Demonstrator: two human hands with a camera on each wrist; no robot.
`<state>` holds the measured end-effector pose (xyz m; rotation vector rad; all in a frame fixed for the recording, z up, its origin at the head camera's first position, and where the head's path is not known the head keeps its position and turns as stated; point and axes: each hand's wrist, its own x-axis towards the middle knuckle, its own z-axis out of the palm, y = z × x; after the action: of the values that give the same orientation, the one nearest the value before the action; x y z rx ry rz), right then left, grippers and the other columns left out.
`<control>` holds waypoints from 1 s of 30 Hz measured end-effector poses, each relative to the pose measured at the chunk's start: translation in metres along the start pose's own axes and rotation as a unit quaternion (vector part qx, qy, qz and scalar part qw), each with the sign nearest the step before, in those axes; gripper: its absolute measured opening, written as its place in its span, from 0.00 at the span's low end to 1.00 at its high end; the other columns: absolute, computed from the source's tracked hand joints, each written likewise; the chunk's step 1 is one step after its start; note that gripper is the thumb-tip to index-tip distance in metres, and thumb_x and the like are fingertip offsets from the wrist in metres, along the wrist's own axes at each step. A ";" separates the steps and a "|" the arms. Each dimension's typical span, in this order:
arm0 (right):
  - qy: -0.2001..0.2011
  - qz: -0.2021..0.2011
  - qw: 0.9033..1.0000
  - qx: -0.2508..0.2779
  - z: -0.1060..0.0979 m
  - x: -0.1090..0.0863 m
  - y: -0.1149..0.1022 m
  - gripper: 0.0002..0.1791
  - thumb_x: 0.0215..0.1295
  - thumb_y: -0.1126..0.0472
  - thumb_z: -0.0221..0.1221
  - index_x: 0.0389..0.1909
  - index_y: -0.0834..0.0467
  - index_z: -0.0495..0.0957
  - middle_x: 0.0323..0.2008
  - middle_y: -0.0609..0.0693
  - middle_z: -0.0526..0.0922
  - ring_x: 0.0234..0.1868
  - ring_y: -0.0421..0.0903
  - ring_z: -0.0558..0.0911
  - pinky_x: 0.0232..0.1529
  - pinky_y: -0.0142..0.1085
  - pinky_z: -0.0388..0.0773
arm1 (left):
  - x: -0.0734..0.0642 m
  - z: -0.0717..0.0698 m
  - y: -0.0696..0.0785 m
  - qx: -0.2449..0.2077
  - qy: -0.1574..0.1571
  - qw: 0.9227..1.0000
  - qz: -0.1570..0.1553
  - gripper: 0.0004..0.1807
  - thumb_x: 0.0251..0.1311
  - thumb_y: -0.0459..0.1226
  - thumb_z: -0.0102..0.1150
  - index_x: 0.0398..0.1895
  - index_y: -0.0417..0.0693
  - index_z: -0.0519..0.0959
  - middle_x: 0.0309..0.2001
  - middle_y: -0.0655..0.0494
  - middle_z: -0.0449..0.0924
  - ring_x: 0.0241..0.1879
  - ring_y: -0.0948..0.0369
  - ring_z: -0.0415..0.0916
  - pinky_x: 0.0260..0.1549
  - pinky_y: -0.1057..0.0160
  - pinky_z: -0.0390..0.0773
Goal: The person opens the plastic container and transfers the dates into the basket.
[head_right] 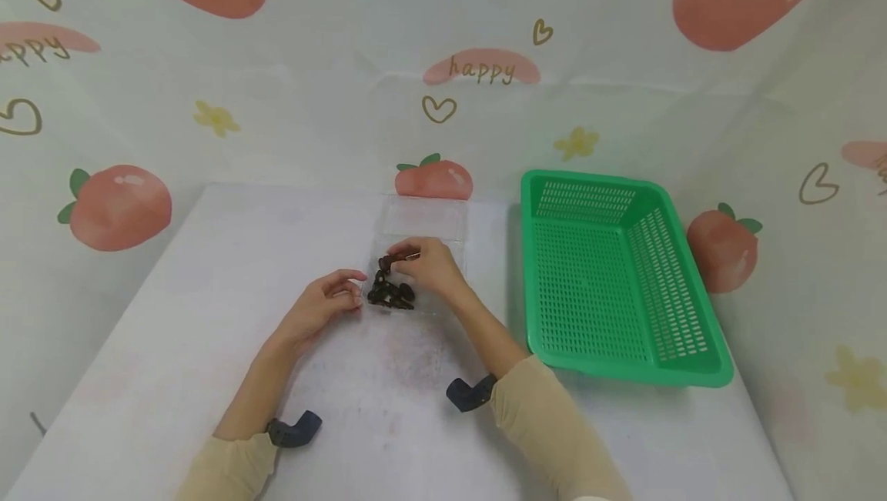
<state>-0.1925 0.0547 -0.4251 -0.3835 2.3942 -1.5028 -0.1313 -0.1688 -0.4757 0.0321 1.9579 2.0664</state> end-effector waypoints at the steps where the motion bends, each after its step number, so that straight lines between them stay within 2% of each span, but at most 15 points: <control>1: -0.002 -0.001 1.000 -0.002 -0.004 -0.002 -0.003 0.12 0.64 0.65 0.65 0.48 0.58 0.85 0.44 0.50 0.87 0.46 0.46 0.84 0.49 0.39 0.82 | 0.001 0.000 0.000 -0.001 0.000 1.000 0.000 0.24 0.58 0.25 0.59 0.60 0.32 0.72 0.36 0.52 0.76 0.33 0.61 0.78 0.42 0.61 0.82; 5: -0.006 -0.008 1.000 -0.009 -0.022 -0.008 -0.017 0.12 0.66 0.63 0.64 0.49 0.56 0.85 0.43 0.48 0.87 0.47 0.43 0.84 0.52 0.40 0.80 | 0.002 0.000 0.001 0.005 -0.004 1.000 0.000 0.24 0.58 0.25 0.59 0.60 0.32 0.71 0.35 0.52 0.76 0.33 0.61 0.78 0.42 0.62 0.82; 9: -0.010 -0.016 1.000 -0.024 -0.041 -0.015 -0.030 0.12 0.67 0.60 0.63 0.50 0.54 0.85 0.44 0.47 0.87 0.46 0.44 0.84 0.51 0.41 0.81 | 0.002 0.000 0.004 0.022 -0.008 1.000 -0.002 0.23 0.59 0.25 0.57 0.59 0.33 0.71 0.33 0.53 0.75 0.34 0.60 0.78 0.41 0.61 0.80; 12: -0.008 -0.011 1.000 -0.014 -0.054 -0.019 -0.035 0.12 0.66 0.60 0.64 0.50 0.53 0.85 0.45 0.48 0.87 0.45 0.46 0.85 0.49 0.41 0.81 | 0.002 0.001 0.007 0.032 -0.011 0.999 -0.004 0.22 0.60 0.26 0.57 0.59 0.33 0.71 0.34 0.53 0.74 0.35 0.58 0.77 0.42 0.60 0.81; 19: 0.004 -0.004 0.999 0.032 -0.086 -0.026 -0.034 0.14 0.66 0.61 0.64 0.52 0.57 0.83 0.46 0.49 0.87 0.45 0.46 0.85 0.53 0.42 0.80 | 0.005 0.001 0.007 0.055 -0.023 0.998 -0.007 0.25 0.59 0.30 0.66 0.59 0.35 0.71 0.40 0.50 0.74 0.37 0.58 0.79 0.44 0.59 0.81; 25: -0.001 -0.002 0.999 0.044 -0.111 -0.028 -0.031 0.17 0.68 0.59 0.62 0.56 0.58 0.81 0.49 0.50 0.86 0.49 0.47 0.82 0.55 0.42 0.78 | 0.005 0.000 0.006 0.077 -0.024 0.997 -0.008 0.27 0.59 0.30 0.66 0.62 0.38 0.71 0.41 0.49 0.74 0.39 0.58 0.78 0.43 0.61 0.80; 30: 0.016 -0.012 0.999 0.049 -0.131 -0.029 -0.029 0.16 0.68 0.60 0.62 0.55 0.57 0.81 0.51 0.53 0.85 0.54 0.49 0.80 0.57 0.42 0.76 | 0.005 0.000 0.008 0.083 -0.025 0.996 -0.004 0.27 0.59 0.30 0.66 0.62 0.38 0.71 0.43 0.48 0.73 0.40 0.59 0.77 0.43 0.62 0.80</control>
<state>-0.2132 0.1619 -0.3420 -0.3691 2.3368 -1.6422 -0.1372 -0.1685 -0.4692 0.1092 2.0898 1.8744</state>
